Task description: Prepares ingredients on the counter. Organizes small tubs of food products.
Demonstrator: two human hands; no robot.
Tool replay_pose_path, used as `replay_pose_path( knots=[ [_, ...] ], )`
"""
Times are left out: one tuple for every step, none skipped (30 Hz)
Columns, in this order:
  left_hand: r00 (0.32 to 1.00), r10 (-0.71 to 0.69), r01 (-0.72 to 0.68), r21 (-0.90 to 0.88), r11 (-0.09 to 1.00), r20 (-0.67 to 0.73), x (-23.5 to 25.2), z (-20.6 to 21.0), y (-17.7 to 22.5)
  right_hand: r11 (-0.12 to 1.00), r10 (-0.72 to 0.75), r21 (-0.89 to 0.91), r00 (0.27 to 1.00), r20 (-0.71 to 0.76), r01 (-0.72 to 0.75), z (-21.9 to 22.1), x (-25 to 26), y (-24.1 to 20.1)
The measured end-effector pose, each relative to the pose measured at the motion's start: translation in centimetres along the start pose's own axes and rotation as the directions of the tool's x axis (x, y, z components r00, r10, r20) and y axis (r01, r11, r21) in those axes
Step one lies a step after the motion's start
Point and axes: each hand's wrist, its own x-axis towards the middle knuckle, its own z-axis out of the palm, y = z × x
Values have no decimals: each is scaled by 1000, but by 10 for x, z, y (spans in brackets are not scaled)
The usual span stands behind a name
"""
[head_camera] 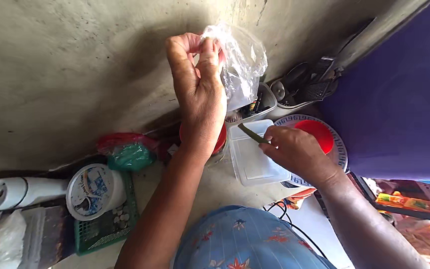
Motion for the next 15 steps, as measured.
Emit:
replay_pose_path(
  knots=[
    [1000,-17,17,11,1000,5,-1,2,1,1000,-2,13,999,-37,3,-5,-2,2],
    [999,-32,32,13,999,14,-2,5,2,1000,-11,24,997,-73,12,-11,-4,3],
    [999,-45,44,12,999,29,-2,8,4,999,-31,31,994,-104,35,-18,-6,5],
    [998,-48,47,12,999,45,-2,12,6,997,-65,26,990,-127,69,-24,-9,6],
    [997,-39,38,16,999,64,-2,15,7,995,-97,9,986,-138,100,-29,-12,7],
    [996,-27,25,21,999,79,-1,19,9,993,-118,-4,983,-139,119,-31,-15,5],
    [995,-18,16,21,1000,96,0,22,11,991,-130,-9,982,-134,130,-31,-17,3],
    [994,-9,6,22,1000,107,0,26,13,991,-136,-5,982,-128,137,-28,-19,0],
    [994,0,-2,24,1000,113,0,28,14,990,-140,0,983,-121,141,-24,-21,-3],
    [993,1,-4,23,1000,115,-2,30,15,990,-140,2,983,-119,141,-20,-21,-6],
    [993,0,-2,19,1000,116,-3,31,14,990,-138,1,983,-124,139,-14,-21,-9],
    [992,-7,6,9,1000,123,-5,31,12,991,-130,-1,983,-131,131,-8,-20,-11],
    [991,-21,22,-6,1000,132,-8,28,9,993,-115,-1,984,-137,116,-2,-20,-13],
    [989,-46,50,-21,999,144,-12,25,5,995,-102,-3,983,-154,103,4,-20,-14],
    [984,-80,85,-29,996,157,-16,22,1,996,-87,-6,981,-175,87,11,-21,-15]
  ],
)
